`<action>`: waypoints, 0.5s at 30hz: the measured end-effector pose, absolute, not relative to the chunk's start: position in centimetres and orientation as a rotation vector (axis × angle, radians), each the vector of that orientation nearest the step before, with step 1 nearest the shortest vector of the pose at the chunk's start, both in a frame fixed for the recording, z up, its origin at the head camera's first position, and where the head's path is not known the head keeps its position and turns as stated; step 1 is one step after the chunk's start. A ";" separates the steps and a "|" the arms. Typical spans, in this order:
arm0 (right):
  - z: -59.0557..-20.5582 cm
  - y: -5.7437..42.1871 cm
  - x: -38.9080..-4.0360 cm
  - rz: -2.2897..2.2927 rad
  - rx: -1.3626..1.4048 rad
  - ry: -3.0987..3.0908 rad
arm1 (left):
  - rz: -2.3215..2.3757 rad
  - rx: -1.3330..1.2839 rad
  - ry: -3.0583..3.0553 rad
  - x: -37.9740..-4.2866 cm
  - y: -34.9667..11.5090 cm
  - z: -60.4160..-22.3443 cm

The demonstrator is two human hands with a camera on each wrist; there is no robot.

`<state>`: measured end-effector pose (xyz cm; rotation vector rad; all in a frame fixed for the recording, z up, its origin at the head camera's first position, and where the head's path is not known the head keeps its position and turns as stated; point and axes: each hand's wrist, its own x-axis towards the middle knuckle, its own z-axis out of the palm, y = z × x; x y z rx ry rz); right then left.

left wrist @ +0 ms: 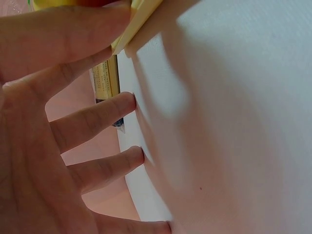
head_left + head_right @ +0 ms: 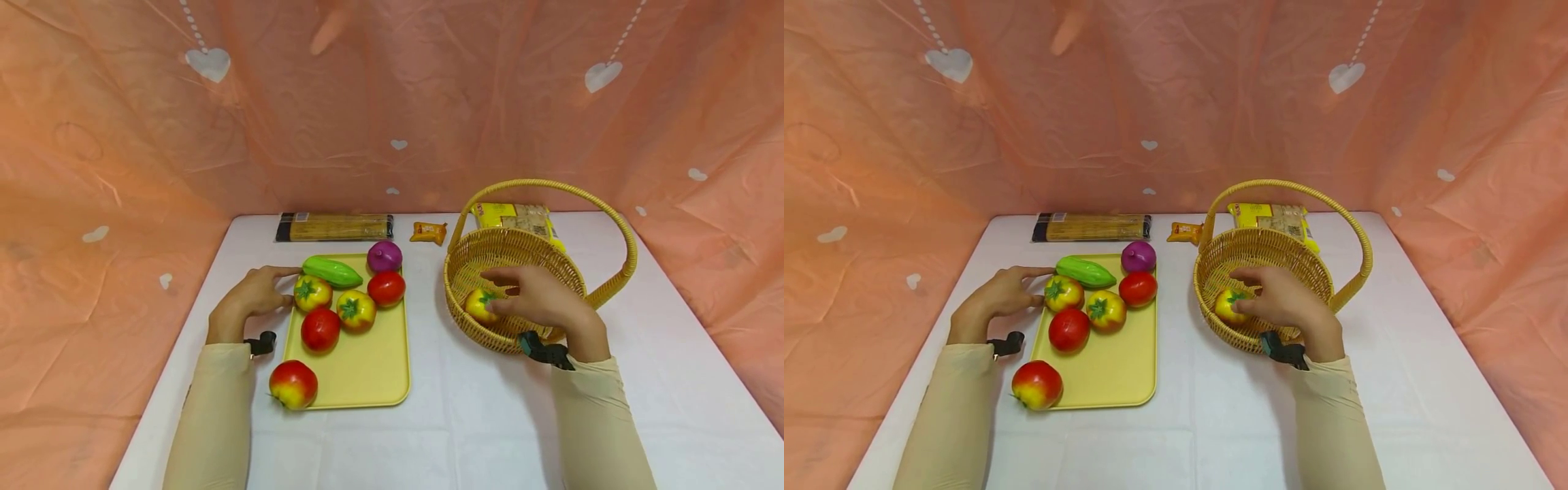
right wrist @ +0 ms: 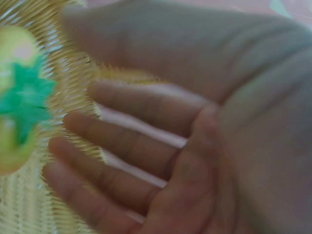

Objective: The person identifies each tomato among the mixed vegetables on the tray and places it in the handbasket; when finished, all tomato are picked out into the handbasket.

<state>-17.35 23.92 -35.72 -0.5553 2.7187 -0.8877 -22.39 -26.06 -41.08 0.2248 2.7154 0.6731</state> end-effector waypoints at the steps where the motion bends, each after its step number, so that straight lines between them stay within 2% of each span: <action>1: -35.4 23.9 -17.1 -0.924 -0.569 2.713 | 0.675 0.222 2.715 -22.4 -26.1 -41.1; 7: -35.1 22.0 -16.2 -1.288 -0.731 2.598 | 0.680 0.205 2.707 -22.4 -26.0 -41.5; 15: -37.1 16.6 -15.2 -1.581 -0.826 2.408 | 0.667 0.215 2.717 -22.4 -26.0 -41.1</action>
